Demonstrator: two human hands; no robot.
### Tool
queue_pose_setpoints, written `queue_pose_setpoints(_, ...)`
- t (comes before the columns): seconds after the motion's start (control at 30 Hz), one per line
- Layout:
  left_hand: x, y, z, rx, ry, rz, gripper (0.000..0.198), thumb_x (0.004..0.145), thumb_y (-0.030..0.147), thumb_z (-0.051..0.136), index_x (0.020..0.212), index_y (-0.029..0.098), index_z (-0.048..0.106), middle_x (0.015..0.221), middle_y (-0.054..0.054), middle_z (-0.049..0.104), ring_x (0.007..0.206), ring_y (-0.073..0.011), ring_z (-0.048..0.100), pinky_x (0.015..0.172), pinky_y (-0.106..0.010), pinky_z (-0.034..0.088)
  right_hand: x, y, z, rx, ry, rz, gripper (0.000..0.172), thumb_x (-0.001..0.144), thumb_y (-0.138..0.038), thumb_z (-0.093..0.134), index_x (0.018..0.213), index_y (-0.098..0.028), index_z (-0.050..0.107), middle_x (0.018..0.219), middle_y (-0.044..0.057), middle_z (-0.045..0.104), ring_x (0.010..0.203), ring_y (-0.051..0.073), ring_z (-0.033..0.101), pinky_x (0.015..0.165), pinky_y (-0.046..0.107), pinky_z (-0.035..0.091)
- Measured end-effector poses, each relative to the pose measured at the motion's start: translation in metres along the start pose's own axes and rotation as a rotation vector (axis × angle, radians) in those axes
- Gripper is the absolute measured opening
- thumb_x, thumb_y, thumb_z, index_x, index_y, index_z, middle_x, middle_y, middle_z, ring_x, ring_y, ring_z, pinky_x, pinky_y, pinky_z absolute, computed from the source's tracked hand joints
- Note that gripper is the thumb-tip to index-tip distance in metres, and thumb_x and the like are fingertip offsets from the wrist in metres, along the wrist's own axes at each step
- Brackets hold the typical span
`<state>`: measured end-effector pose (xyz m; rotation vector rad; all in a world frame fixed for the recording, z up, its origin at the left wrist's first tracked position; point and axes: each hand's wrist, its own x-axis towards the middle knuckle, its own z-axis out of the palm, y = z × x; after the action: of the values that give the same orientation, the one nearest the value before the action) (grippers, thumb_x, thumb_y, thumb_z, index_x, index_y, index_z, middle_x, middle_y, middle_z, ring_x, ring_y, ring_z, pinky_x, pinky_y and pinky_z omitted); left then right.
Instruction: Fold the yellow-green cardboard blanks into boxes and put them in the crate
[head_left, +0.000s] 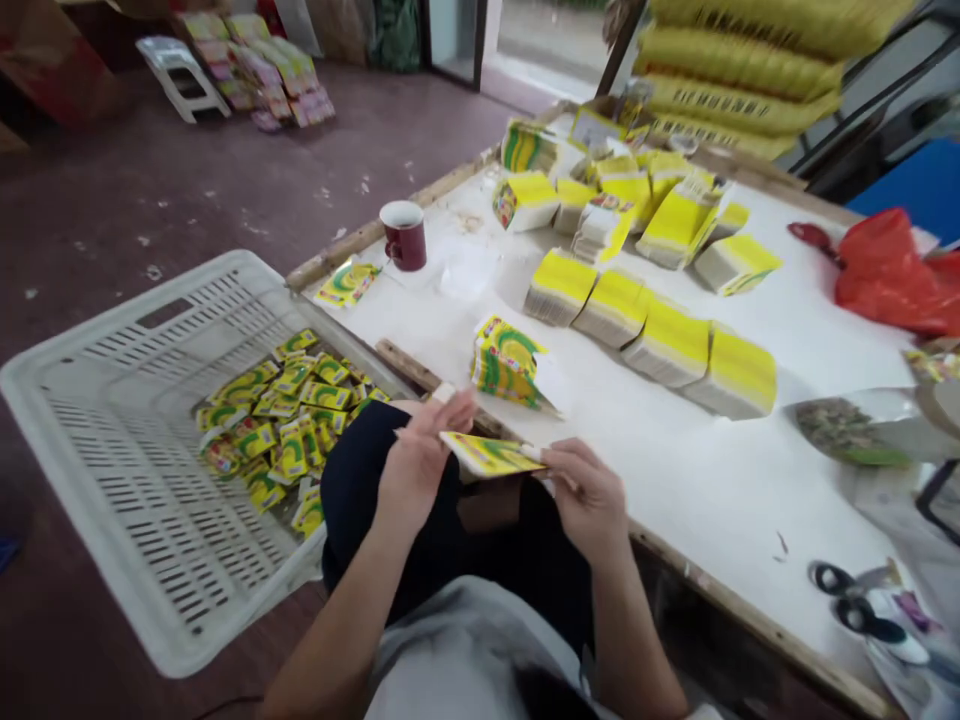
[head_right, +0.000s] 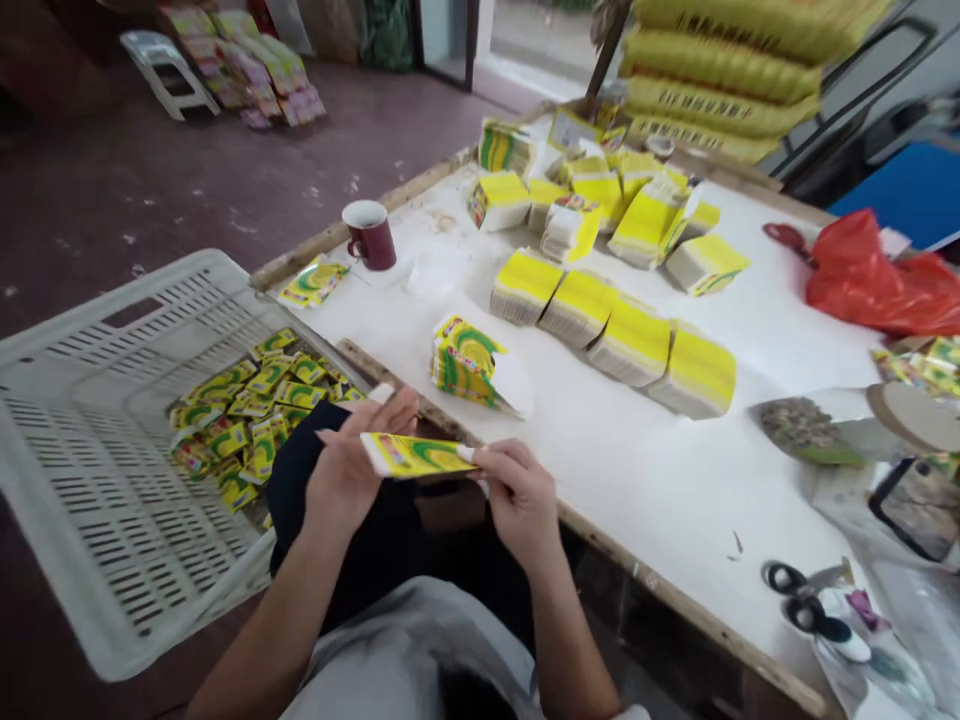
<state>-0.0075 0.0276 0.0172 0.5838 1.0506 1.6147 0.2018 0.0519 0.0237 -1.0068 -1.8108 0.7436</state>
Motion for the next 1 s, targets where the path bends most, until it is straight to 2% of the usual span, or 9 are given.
queue_pose_setpoints(0.07, 0.001, 0.017, -0.004, 0.043, -0.134, 0.036, 0.091, 0.074, 0.091, 0.048, 0.13, 0.021, 0.066, 0.132, -0.017, 0.07, 0.127, -0.0347, 0.063, 0.111, -0.052, 0.045, 0.0, 0.003, -0.012, -0.18, -0.004, -0.134, 0.038, 0.09, -0.005, 0.058, 0.1, -0.035, 0.079, 0.087, 0.002, 0.07, 0.084, 0.018, 0.062, 0.075, 0.032, 0.053)
queue_pose_setpoints(0.17, -0.006, 0.029, -0.002, 0.461, -0.355, 0.048, 0.108, 0.052, 0.075, 0.084, 0.141, 0.019, 0.057, 0.142, -0.02, 0.062, 0.136, -0.0404, 0.054, 0.117, -0.055, 0.037, -0.002, 0.004, -0.018, -0.319, -0.068, -0.31, 0.038, 0.093, -0.008, 0.059, 0.096, -0.041, 0.079, 0.084, 0.0, 0.069, 0.089, 0.019, 0.057, 0.096, 0.04, 0.049)
queue_pose_setpoints(0.23, -0.012, 0.024, 0.005, 0.744, -0.433, 0.028, 0.112, 0.046, 0.051, 0.097, 0.143, 0.019, 0.053, 0.139, -0.018, 0.063, 0.131, -0.0404, 0.058, 0.113, -0.055, 0.042, -0.004, 0.003, -0.012, -0.315, -0.073, -0.343, 0.035, 0.094, -0.013, 0.061, 0.1, -0.043, 0.077, 0.089, 0.0, 0.069, 0.094, 0.019, 0.058, 0.108, 0.045, 0.043)
queue_pose_setpoints(0.3, -0.018, 0.011, 0.014, 0.902, -0.412, 0.042, 0.091, 0.063, 0.037, 0.09, 0.143, 0.021, 0.051, 0.132, -0.015, 0.067, 0.123, -0.0352, 0.064, 0.107, -0.05, 0.049, -0.007, 0.003, -0.004, -0.269, 0.064, -0.255, 0.032, 0.094, -0.023, 0.065, 0.12, -0.041, 0.07, 0.11, 0.004, 0.067, 0.111, 0.024, 0.058, 0.113, 0.052, 0.04)
queue_pose_setpoints(0.4, -0.022, -0.007, 0.02, 1.026, -0.336, 0.117, 0.075, 0.075, 0.032, 0.079, 0.141, 0.02, 0.048, 0.127, -0.014, 0.068, 0.117, -0.0317, 0.066, 0.102, -0.044, 0.052, -0.01, 0.005, 0.009, -0.042, 0.278, 0.024, 0.064, 0.093, -0.049, 0.065, 0.15, -0.029, 0.043, 0.141, 0.015, 0.053, 0.133, 0.032, 0.053, 0.11, 0.054, 0.045)
queue_pose_setpoints(0.5, -0.023, -0.016, 0.017, 1.076, -0.332, 0.214, 0.074, 0.074, 0.037, 0.079, 0.139, 0.02, 0.048, 0.122, -0.013, 0.068, 0.111, -0.0318, 0.068, 0.095, -0.042, 0.055, -0.012, 0.006, 0.018, 0.267, 0.131, 0.298, 0.056, 0.099, -0.059, 0.048, 0.144, -0.025, 0.05, 0.134, 0.014, 0.063, 0.125, 0.029, 0.061, 0.102, 0.045, 0.053)
queue_pose_setpoints(0.6, -0.022, -0.019, 0.012, 1.105, -0.31, 0.296, 0.071, 0.075, 0.039, 0.079, 0.137, 0.02, 0.05, 0.115, -0.013, 0.068, 0.103, -0.0313, 0.07, 0.089, -0.04, 0.056, -0.013, 0.001, 0.02, 0.431, -0.025, 0.439, 0.046, 0.099, -0.057, 0.049, 0.127, -0.024, 0.064, 0.118, 0.01, 0.073, 0.113, 0.028, 0.068, 0.097, 0.042, 0.055)
queue_pose_setpoints(0.8, -0.022, -0.022, 0.011, 1.199, -0.359, 0.421, 0.068, 0.075, 0.034, 0.076, 0.135, 0.021, 0.047, 0.11, -0.01, 0.067, 0.097, -0.0286, 0.069, 0.082, -0.037, 0.056, -0.012, -0.004, 0.019, 0.593, -0.113, 0.501, 0.038, 0.096, -0.051, 0.058, 0.114, -0.021, 0.074, 0.108, 0.009, 0.077, 0.107, 0.03, 0.07, 0.1, 0.046, 0.053)
queue_pose_setpoints(1.0, -0.024, -0.022, 0.009, 1.271, -0.484, 0.5, 0.064, 0.078, 0.021, 0.07, 0.136, 0.023, 0.042, 0.116, -0.01, 0.062, 0.103, -0.0277, 0.068, 0.079, -0.035, 0.055, -0.012, 0.005, 0.02, 0.482, -0.133, 0.463, 0.034, 0.099, -0.04, 0.053, 0.118, -0.021, 0.074, 0.096, 0.007, 0.079, 0.101, 0.029, 0.072, 0.099, 0.046, 0.054)
